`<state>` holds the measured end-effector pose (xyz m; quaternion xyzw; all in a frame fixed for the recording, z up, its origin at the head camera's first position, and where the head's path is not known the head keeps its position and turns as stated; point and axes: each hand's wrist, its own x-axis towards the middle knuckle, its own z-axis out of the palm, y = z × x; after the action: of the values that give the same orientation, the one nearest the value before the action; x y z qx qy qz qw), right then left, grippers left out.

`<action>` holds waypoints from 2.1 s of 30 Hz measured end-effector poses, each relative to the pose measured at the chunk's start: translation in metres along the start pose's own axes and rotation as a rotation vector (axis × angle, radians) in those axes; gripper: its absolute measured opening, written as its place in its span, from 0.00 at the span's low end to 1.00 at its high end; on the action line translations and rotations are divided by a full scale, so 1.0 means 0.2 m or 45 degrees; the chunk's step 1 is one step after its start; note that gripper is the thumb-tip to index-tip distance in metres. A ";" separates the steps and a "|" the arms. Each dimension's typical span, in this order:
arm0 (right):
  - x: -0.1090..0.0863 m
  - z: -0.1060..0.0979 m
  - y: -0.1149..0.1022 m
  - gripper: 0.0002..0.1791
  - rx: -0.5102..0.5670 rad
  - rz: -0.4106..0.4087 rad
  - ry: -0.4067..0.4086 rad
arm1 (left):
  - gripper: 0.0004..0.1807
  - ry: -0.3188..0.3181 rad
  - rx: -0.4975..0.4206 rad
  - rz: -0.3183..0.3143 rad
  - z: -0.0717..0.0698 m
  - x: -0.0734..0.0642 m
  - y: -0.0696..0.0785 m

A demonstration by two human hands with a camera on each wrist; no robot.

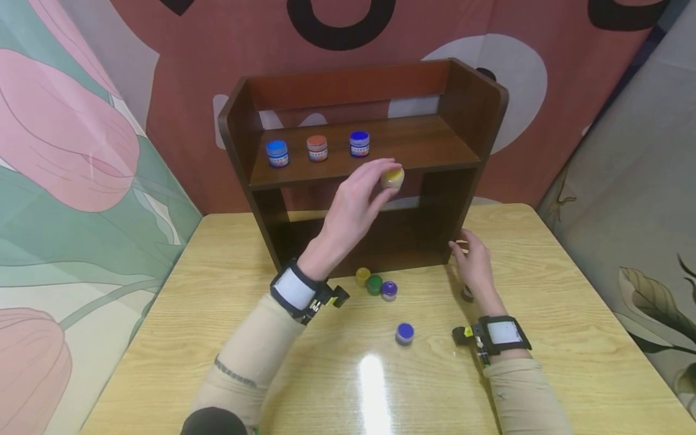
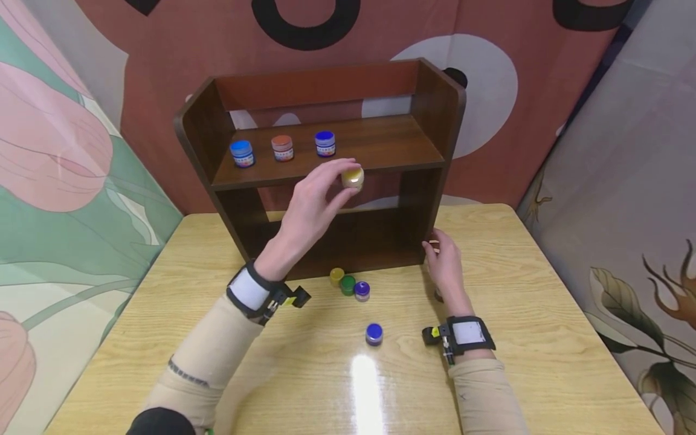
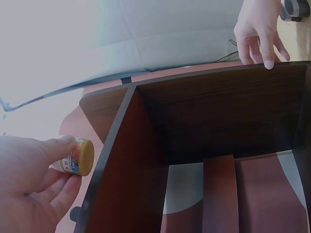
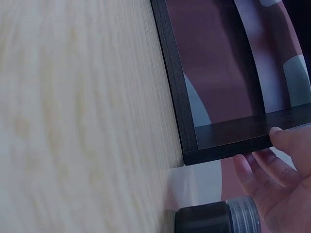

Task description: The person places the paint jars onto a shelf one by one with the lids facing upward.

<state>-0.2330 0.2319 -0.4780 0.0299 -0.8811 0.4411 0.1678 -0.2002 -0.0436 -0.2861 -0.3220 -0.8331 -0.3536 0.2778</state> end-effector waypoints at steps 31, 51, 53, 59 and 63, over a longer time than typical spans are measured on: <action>-0.01 0.00 0.02 0.19 -0.006 0.009 -0.011 | 0.21 0.047 0.132 -0.022 0.06 0.16 -0.04; -0.02 0.00 0.01 0.18 0.009 0.017 -0.001 | 0.22 -0.090 0.182 -0.149 0.06 0.24 0.00; -0.02 0.00 0.01 0.19 0.014 0.013 -0.003 | 0.22 -0.110 0.205 -0.164 0.06 0.25 0.00; -0.02 -0.01 0.01 0.19 0.013 0.010 0.005 | 0.22 -0.146 0.263 -0.173 0.08 0.30 0.01; -0.02 -0.01 0.01 0.18 0.008 0.006 0.009 | 0.22 -0.164 0.290 -0.188 0.09 0.33 0.01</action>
<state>-0.2283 0.2344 -0.4798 0.0268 -0.8793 0.4442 0.1699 -0.2447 -0.0057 -0.2496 -0.2484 -0.9054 -0.2547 0.2317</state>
